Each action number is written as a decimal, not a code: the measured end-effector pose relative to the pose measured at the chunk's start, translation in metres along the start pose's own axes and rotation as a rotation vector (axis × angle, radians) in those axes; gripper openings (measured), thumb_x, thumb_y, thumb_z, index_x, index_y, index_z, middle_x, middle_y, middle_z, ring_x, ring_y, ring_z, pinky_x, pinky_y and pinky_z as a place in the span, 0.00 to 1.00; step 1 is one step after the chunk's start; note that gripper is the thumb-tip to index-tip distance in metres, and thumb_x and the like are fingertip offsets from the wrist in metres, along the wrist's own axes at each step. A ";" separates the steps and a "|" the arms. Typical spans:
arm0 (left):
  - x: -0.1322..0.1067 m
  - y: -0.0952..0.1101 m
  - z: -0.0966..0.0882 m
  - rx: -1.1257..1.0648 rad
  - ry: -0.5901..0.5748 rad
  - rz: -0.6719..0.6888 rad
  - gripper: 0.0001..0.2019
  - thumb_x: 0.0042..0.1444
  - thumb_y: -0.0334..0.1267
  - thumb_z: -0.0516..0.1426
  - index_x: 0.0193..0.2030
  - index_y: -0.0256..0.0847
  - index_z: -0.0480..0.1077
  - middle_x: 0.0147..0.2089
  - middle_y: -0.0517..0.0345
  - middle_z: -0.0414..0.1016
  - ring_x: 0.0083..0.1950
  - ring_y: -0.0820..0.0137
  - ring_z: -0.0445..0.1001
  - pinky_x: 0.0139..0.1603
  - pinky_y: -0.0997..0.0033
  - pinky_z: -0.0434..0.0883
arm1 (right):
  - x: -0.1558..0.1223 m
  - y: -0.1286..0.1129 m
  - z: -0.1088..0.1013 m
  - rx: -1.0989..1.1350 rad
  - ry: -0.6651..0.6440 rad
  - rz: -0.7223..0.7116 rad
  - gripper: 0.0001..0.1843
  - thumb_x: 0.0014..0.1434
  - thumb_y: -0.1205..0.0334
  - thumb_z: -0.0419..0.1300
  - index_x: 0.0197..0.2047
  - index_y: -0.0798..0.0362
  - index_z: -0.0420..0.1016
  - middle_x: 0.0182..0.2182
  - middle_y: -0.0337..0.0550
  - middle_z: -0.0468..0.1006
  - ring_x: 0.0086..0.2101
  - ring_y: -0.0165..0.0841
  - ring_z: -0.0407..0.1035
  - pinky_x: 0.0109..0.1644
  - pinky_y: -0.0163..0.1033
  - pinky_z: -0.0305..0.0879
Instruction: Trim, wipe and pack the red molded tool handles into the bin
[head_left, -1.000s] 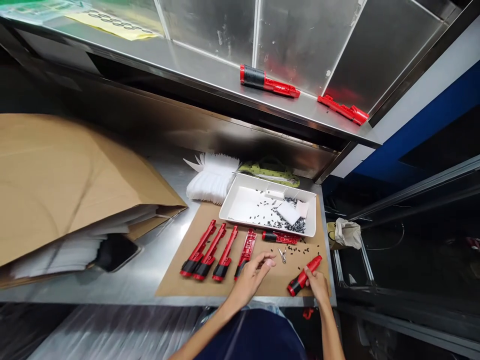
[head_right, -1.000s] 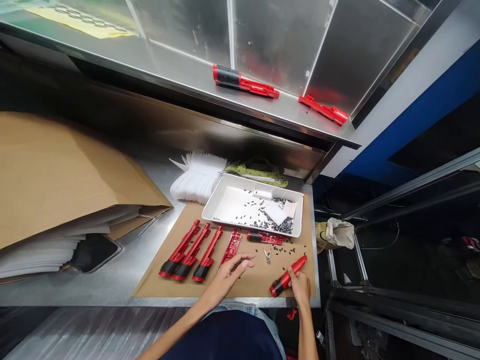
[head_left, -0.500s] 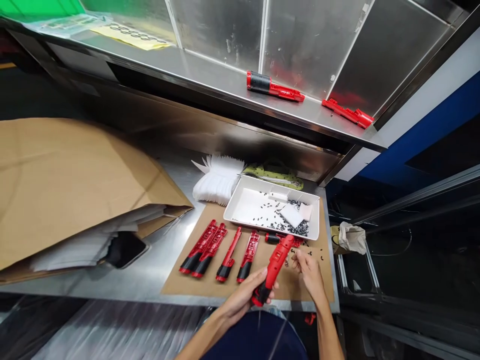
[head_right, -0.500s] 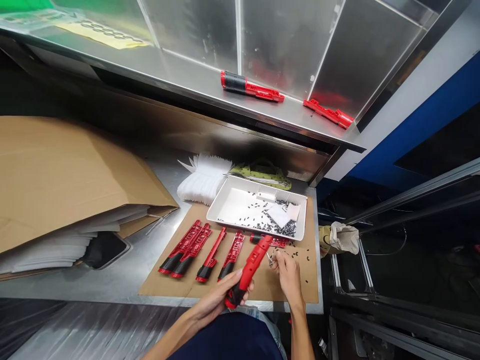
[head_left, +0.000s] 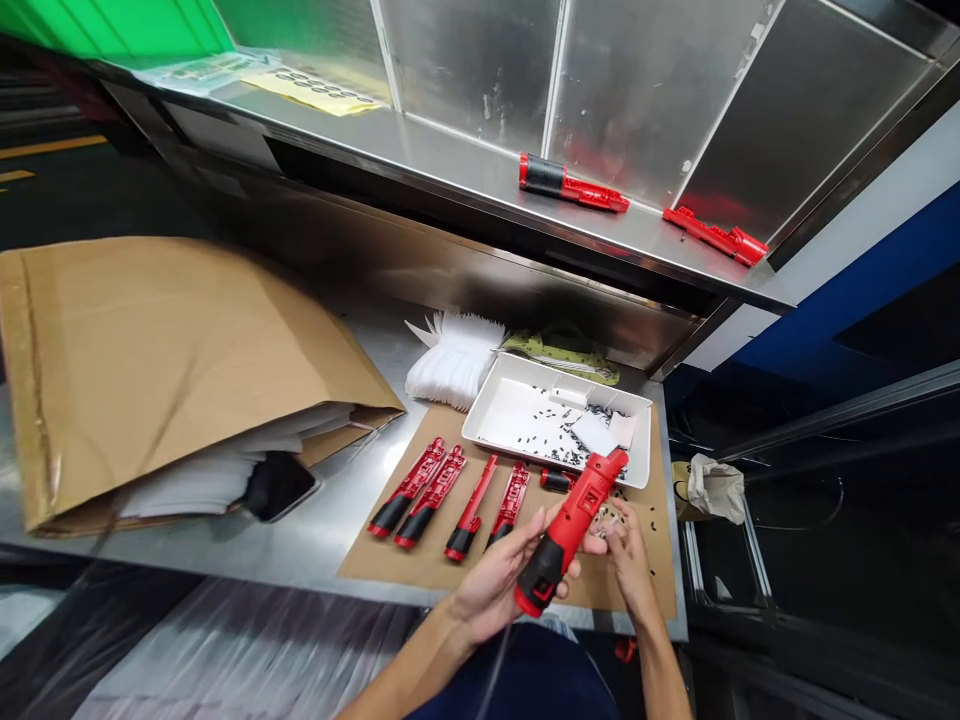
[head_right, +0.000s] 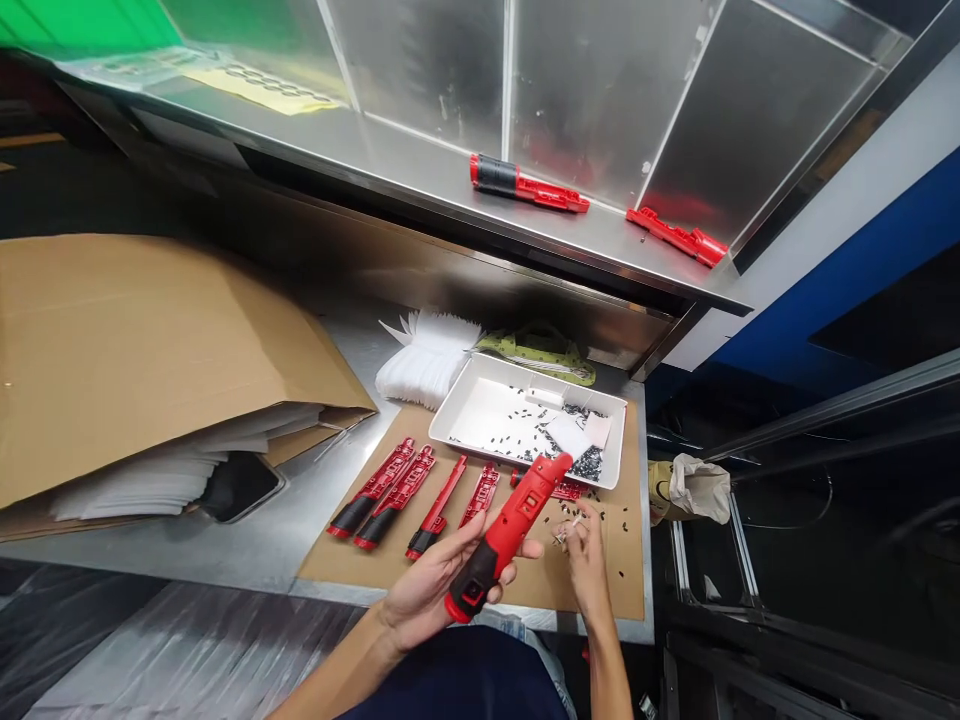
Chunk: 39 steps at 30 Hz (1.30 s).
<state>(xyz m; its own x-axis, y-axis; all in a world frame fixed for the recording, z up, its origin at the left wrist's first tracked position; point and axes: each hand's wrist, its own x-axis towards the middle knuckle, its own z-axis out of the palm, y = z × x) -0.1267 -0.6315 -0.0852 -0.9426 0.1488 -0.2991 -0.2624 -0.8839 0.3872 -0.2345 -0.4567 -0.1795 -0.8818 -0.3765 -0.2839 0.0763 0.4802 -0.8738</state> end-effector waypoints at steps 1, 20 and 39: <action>0.001 0.002 0.006 -0.018 -0.003 0.018 0.32 0.59 0.48 0.62 0.67 0.36 0.63 0.46 0.45 0.82 0.36 0.69 0.81 0.34 0.76 0.75 | -0.008 -0.006 -0.009 0.103 0.006 -0.003 0.35 0.62 0.35 0.49 0.63 0.49 0.59 0.35 0.41 0.77 0.31 0.34 0.69 0.37 0.39 0.66; 0.000 0.001 0.063 -0.181 0.214 0.105 0.21 0.67 0.37 0.53 0.64 0.34 0.67 0.44 0.44 0.82 0.41 0.67 0.81 0.42 0.69 0.78 | -0.105 -0.103 -0.014 0.118 0.556 -0.860 0.27 0.63 0.64 0.64 0.64 0.50 0.67 0.36 0.46 0.80 0.35 0.36 0.76 0.30 0.37 0.71; -0.006 0.001 0.072 -0.120 0.117 0.080 0.25 0.50 0.41 0.70 0.56 0.42 0.76 0.41 0.52 0.80 0.36 0.73 0.76 0.37 0.77 0.74 | -0.103 -0.112 -0.022 -0.034 0.450 -1.047 0.11 0.55 0.70 0.69 0.40 0.55 0.73 0.32 0.44 0.84 0.30 0.32 0.72 0.30 0.38 0.68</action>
<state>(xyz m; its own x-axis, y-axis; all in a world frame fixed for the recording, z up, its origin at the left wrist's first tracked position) -0.1358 -0.6016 -0.0198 -0.9272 0.0297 -0.3733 -0.1544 -0.9385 0.3087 -0.1621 -0.4539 -0.0437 -0.5924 -0.2899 0.7517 -0.8018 0.1214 -0.5851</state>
